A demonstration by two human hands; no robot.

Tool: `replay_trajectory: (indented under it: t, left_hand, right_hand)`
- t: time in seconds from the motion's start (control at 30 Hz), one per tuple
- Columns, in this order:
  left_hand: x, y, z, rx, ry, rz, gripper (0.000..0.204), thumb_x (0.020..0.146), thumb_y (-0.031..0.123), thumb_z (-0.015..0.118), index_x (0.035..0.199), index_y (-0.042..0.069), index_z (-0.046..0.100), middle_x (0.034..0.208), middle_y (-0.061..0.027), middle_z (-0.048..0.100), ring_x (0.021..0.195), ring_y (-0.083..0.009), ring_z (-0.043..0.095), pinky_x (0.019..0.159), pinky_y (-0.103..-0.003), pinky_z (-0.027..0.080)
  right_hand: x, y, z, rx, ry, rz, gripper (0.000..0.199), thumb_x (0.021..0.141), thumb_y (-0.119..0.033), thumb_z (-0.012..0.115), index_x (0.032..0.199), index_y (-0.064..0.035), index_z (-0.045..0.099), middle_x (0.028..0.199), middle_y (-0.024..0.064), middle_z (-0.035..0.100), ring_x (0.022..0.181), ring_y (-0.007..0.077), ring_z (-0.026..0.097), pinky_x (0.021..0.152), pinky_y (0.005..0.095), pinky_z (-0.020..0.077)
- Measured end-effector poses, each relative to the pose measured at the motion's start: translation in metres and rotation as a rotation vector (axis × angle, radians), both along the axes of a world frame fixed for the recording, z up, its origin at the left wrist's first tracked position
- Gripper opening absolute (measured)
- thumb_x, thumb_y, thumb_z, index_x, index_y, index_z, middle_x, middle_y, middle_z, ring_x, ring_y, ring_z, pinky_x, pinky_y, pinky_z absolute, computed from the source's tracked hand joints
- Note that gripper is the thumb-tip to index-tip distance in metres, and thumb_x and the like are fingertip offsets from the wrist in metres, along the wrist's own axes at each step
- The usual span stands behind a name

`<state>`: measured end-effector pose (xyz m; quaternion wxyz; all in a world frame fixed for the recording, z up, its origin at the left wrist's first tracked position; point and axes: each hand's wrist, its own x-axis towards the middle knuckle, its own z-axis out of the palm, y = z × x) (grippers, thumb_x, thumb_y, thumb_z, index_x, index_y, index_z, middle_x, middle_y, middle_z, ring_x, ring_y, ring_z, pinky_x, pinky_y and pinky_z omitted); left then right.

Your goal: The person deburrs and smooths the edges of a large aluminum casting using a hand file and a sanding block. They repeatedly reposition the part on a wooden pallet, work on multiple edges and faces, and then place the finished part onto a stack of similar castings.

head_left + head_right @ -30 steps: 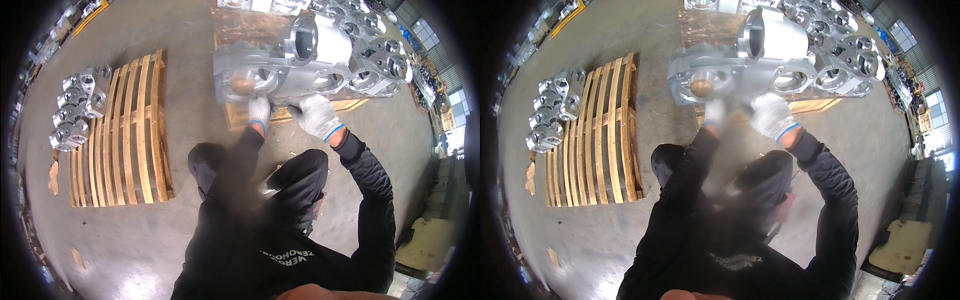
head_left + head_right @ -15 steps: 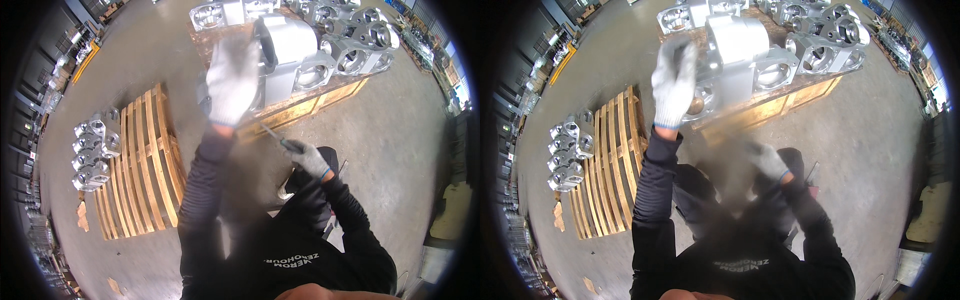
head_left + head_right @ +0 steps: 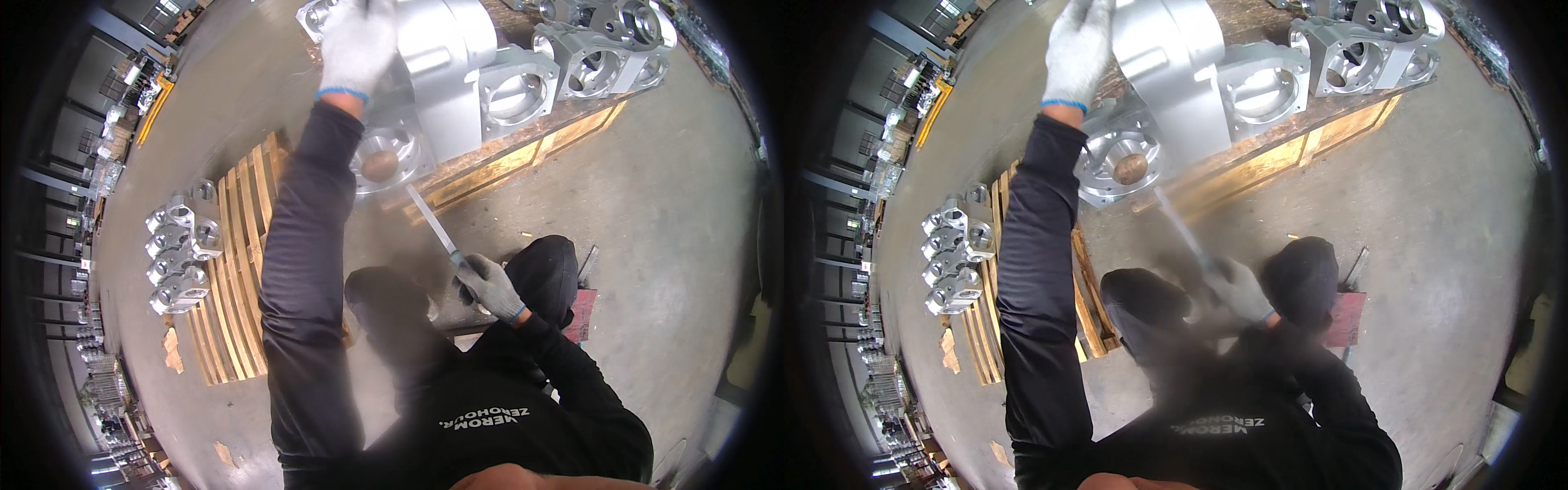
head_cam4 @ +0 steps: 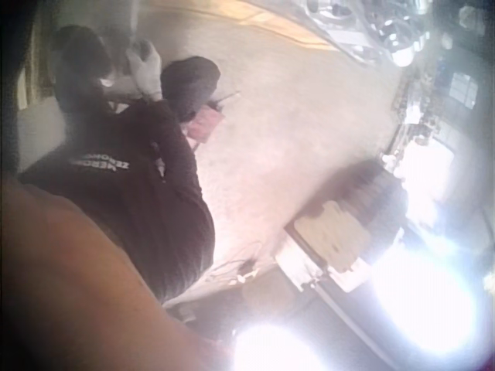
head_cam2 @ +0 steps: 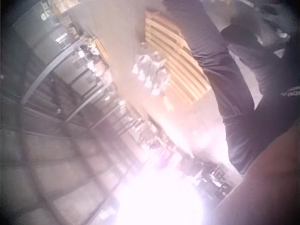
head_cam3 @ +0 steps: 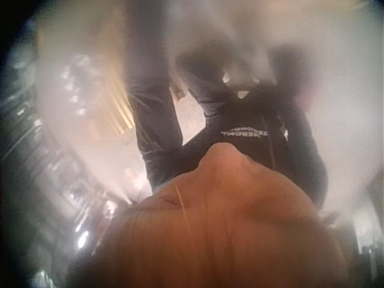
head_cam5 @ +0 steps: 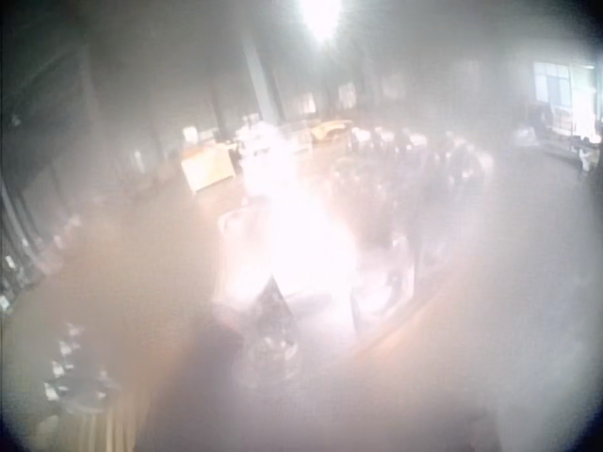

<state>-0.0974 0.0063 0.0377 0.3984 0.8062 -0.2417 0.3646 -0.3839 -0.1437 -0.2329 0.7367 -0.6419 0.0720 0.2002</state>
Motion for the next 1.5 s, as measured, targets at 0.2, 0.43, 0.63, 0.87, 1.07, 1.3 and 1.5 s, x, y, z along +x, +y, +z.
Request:
replay_trajectory:
  t: [0.2, 0.43, 0.63, 0.87, 1.07, 1.3, 1.5]
  left_hand:
    - [0.066, 0.02, 0.03, 0.046, 0.109, 0.075, 0.038, 0.106, 0.036, 0.056, 0.127, 0.007, 0.069, 0.106, -0.0238, 0.074, 0.108, -0.0394, 0.07, 0.097, -0.043, 0.054]
    - [0.104, 0.03, 0.044, 0.064, 0.173, 0.108, 0.038, 0.106, 0.035, 0.055, 0.127, 0.006, 0.069, 0.106, -0.0239, 0.074, 0.108, -0.0395, 0.07, 0.097, -0.043, 0.054]
    - [0.11, 0.027, 0.051, 0.065, 0.178, 0.113, 0.038, 0.106, 0.034, 0.055, 0.127, 0.006, 0.069, 0.105, -0.0239, 0.074, 0.107, -0.0396, 0.07, 0.096, -0.043, 0.054]
    - [0.112, 0.024, 0.054, 0.063, 0.174, 0.113, 0.038, 0.106, 0.034, 0.055, 0.126, 0.005, 0.069, 0.105, -0.024, 0.074, 0.106, -0.0397, 0.07, 0.096, -0.043, 0.054]
    - [0.115, 0.026, 0.053, 0.069, 0.179, 0.121, 0.038, 0.106, 0.033, 0.054, 0.126, 0.004, 0.069, 0.104, -0.024, 0.074, 0.105, -0.0398, 0.07, 0.095, -0.043, 0.054]
    - [0.122, 0.029, 0.054, 0.075, 0.187, 0.133, 0.038, 0.106, 0.032, 0.054, 0.126, 0.004, 0.069, 0.104, -0.024, 0.074, 0.104, -0.0399, 0.07, 0.095, -0.043, 0.054]
    - [0.134, 0.032, 0.046, 0.098, 0.205, 0.15, 0.038, 0.106, 0.031, 0.054, 0.125, 0.003, 0.069, 0.103, -0.0241, 0.074, 0.104, -0.04, 0.07, 0.094, -0.043, 0.054]
  right_hand:
    - [0.024, 0.043, -0.032, -0.084, -0.283, -0.015, 0.028, 0.11, -0.029, 0.062, 0.119, -0.0027, 0.065, 0.085, 0.0031, 0.067, 0.064, 0.0068, 0.059, 0.058, 0.0259, 0.0489]
    - [0.095, 0.117, -0.019, -0.09, -0.315, -0.284, 0.039, 0.11, -0.035, 0.06, 0.122, 0.002, 0.065, 0.098, 0.0107, 0.073, 0.091, 0.0208, 0.07, 0.083, 0.036, 0.0536]
    - [0.115, 0.166, 0.011, 0.086, -0.113, -0.393, 0.049, 0.11, -0.044, 0.056, 0.127, 0.0012, 0.065, 0.101, 0.0186, 0.073, 0.091, 0.0263, 0.07, 0.084, 0.0402, 0.0533]
    - [0.126, 0.189, 0.019, 0.219, -0.253, -0.415, 0.043, 0.111, -0.039, 0.056, 0.125, 0.0002, 0.066, 0.097, 0.0062, 0.069, 0.088, 0.0134, 0.061, 0.08, 0.0332, 0.0513]
    - [0.134, 0.18, 0.034, 0.158, -0.153, -0.405, 0.039, 0.111, -0.033, 0.056, 0.124, 0.0028, 0.065, 0.096, 0.0077, 0.067, 0.088, 0.014, 0.059, 0.083, 0.0322, 0.0503]
    - [0.152, 0.172, 0.011, 0.16, -0.177, -0.398, 0.042, 0.11, -0.038, 0.06, 0.117, 0.003, 0.068, 0.088, -0.0013, 0.059, 0.08, 0.0087, 0.05, 0.072, 0.0291, 0.0453]
    - [0.145, 0.161, -0.004, 0.235, -0.251, -0.335, 0.041, 0.108, -0.042, 0.064, 0.101, -0.002, 0.068, 0.081, -0.0082, 0.055, 0.073, 0.0028, 0.045, 0.064, 0.0219, 0.0384]
